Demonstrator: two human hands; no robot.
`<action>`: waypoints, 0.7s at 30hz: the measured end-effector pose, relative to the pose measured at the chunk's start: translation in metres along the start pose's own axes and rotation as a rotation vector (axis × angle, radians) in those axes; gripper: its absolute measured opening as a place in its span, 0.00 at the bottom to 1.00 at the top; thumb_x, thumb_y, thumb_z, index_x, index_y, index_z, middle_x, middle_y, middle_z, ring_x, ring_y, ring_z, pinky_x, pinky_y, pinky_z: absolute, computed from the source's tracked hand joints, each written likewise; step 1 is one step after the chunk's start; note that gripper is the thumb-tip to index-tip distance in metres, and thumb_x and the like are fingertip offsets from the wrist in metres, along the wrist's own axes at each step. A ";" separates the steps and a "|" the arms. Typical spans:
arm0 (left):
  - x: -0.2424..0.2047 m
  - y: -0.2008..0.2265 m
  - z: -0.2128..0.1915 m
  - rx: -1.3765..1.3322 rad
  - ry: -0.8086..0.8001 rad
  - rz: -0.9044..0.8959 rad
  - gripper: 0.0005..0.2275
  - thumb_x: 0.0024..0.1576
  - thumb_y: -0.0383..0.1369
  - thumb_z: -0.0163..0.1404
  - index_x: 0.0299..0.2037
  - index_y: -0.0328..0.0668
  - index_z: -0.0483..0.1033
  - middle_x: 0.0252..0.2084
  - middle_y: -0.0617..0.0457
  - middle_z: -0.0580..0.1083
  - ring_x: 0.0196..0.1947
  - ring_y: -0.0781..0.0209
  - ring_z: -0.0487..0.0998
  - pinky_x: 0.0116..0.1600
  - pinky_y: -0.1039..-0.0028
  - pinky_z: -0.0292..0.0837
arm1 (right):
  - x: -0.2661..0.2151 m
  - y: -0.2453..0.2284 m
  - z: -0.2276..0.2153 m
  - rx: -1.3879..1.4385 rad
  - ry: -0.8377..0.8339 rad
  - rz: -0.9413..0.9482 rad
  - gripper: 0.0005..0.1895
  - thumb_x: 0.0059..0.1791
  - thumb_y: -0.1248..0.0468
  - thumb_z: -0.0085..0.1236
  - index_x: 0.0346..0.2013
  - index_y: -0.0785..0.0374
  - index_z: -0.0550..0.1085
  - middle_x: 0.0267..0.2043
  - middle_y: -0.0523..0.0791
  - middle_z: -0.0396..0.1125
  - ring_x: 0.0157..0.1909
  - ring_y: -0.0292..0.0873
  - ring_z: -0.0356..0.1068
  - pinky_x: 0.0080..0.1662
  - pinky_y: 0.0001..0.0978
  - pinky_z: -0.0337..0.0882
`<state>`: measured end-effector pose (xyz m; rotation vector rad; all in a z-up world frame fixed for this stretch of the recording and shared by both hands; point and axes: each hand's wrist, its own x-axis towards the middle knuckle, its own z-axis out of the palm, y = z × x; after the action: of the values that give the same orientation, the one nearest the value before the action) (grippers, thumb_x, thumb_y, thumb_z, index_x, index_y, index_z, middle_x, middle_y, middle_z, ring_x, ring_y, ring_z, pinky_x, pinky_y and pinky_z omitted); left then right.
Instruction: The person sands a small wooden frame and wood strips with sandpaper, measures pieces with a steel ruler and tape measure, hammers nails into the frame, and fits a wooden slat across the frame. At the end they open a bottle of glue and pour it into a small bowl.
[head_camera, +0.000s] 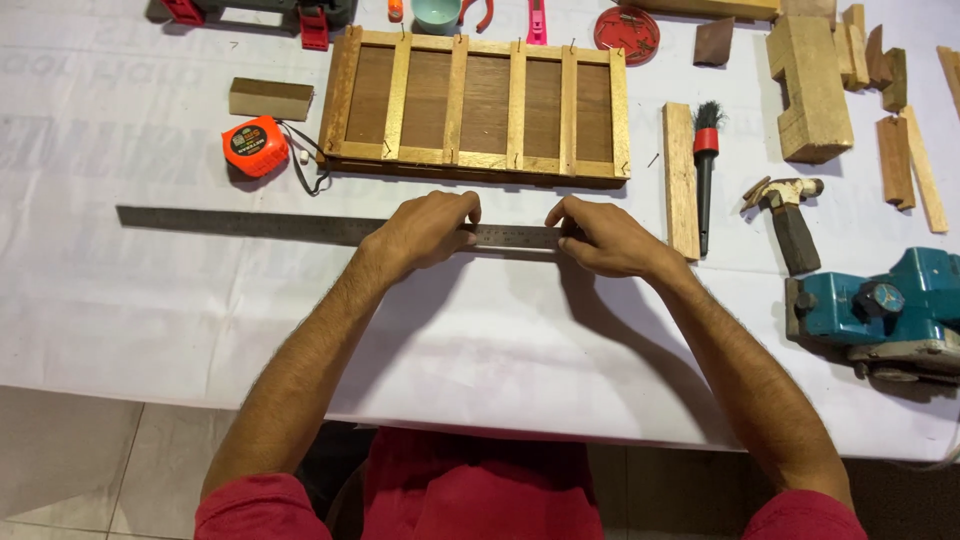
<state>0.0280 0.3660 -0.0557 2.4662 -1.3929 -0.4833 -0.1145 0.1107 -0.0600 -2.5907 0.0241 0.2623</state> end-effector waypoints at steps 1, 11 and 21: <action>-0.001 -0.009 0.001 -0.002 0.008 -0.012 0.11 0.60 0.38 0.56 0.45 0.43 0.72 0.40 0.49 0.77 0.45 0.52 0.78 0.48 0.58 0.74 | 0.002 -0.007 -0.002 -0.005 -0.006 -0.012 0.12 0.50 0.63 0.59 0.46 0.63 0.71 0.40 0.50 0.73 0.43 0.46 0.74 0.45 0.45 0.74; -0.057 -0.055 -0.067 0.082 0.457 0.120 0.15 0.58 0.48 0.59 0.45 0.48 0.78 0.41 0.54 0.74 0.46 0.56 0.73 0.52 0.58 0.66 | 0.036 -0.038 -0.031 0.309 0.142 -0.042 0.15 0.47 0.67 0.59 0.49 0.65 0.77 0.38 0.46 0.75 0.39 0.39 0.73 0.42 0.34 0.74; -0.045 -0.148 -0.138 0.370 0.756 0.118 0.19 0.55 0.48 0.58 0.51 0.49 0.79 0.46 0.55 0.72 0.53 0.54 0.71 0.71 0.47 0.57 | 0.139 -0.075 -0.038 0.524 0.129 0.039 0.14 0.48 0.68 0.61 0.48 0.67 0.77 0.33 0.44 0.70 0.32 0.35 0.65 0.33 0.30 0.66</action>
<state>0.1778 0.4888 0.0191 2.3855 -1.3389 0.7276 0.0344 0.1601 -0.0163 -2.0824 0.1674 0.0851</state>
